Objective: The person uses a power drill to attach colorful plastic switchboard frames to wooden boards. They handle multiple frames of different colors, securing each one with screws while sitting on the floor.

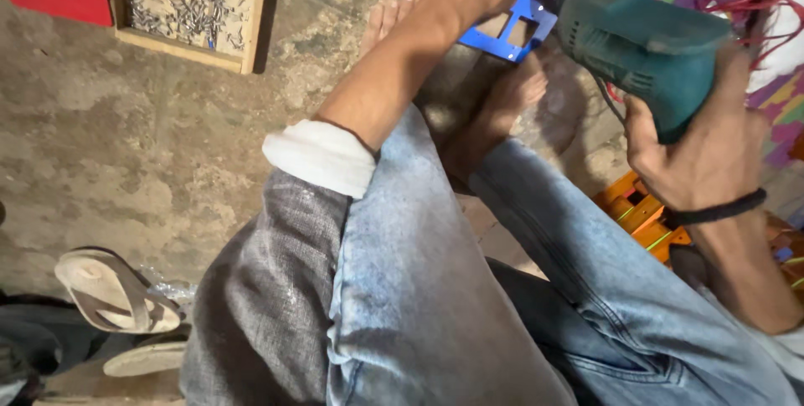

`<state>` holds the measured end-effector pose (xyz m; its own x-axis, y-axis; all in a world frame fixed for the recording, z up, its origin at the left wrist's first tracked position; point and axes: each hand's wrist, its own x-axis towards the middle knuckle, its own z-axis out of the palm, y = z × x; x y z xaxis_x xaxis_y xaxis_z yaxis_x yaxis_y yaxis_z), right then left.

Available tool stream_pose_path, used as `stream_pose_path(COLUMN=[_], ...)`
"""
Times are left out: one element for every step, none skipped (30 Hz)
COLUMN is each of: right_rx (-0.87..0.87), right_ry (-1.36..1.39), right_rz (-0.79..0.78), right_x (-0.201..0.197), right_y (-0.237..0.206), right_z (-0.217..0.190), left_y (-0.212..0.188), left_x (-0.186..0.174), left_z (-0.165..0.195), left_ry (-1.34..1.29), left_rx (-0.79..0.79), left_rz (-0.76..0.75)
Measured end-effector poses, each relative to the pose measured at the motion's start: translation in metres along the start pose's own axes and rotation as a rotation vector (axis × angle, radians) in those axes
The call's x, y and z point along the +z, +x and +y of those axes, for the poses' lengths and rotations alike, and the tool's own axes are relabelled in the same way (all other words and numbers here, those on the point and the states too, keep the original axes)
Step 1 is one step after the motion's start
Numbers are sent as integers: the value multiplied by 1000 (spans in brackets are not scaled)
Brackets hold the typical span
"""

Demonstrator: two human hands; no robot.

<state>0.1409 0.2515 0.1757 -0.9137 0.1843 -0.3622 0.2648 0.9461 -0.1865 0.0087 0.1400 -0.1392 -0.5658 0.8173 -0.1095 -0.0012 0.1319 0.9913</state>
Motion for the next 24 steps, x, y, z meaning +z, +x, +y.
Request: stream_pose_path(right_rx=[-1, 1, 4, 46, 80, 110, 123, 141, 166, 151, 135, 111, 107, 105, 118, 131, 159, 187, 186, 182, 176, 157, 138, 130], right_ry=[8, 15, 22, 44, 69, 97, 117, 142, 168, 152, 137, 124, 127, 133, 143, 154, 171, 184, 191, 200, 210, 191, 171, 173], right_rz=[12, 25, 36, 43, 51, 52, 65, 75, 82, 75, 73, 77, 80, 82, 77, 72, 65, 59, 54, 53, 55, 56, 57, 57], right_x=[-2, -4, -7, -10, -12, -14, -16, -18, -19, -21, -21, -21, -21, -20, -18, -17, -16, -16, -15, -15, -15, -15, -15, -14], right_y=[0, 0, 0, 0, 1, 1, 1, 1, 0, 1, 1, 3, 4, 5, 5, 6, 5, 4, 3, 2, 1, 1, 0, -1], right_z=[1, 2, 3, 3, 3, 3, 3, 3, 3, 3, 4, 6, 7, 8, 9, 9, 10, 10, 11, 11, 12, 13, 13, 15], left_y=[0, 0, 0, 1, 2, 4, 5, 7, 9, 11, 15, 19, 23, 26, 29, 31, 33, 34, 33, 32, 31, 28, 26, 24], left_x=[-1, -1, -2, -3, -3, -4, -4, -3, -2, 0, 3, 5, 9, 13, 18, 21, 24, 27, 29, 29, 28, 26, 24, 21], left_z=[2, 3, 3, 3, 1, -1, -3, -7, -10, -14, -17, -20, -23, -25, -26, -25, -25, -24, -23, -21, -20, -18, -16, -15], left_ry=[54, 108, 158, 152, 149, 146, 195, 245, 291, 302, 317, 339, 343, 347, 344, 346, 346, 342, 348, 358, 371, 429, 486, 542], left_rx=[54, 109, 164, 177, 187, 191, 304, 412, 518, 472, 430, 390, 344, 296, 245, 198, 152, 107, 63, 21, -20, 87, 194, 302], left_rz=[5, 9, 12, 14, 20, 30, 82, 127, 166, 134, 102, 75, 128, 177, 224, 226, 224, 222, 205, 188, 173, 198, 223, 247])
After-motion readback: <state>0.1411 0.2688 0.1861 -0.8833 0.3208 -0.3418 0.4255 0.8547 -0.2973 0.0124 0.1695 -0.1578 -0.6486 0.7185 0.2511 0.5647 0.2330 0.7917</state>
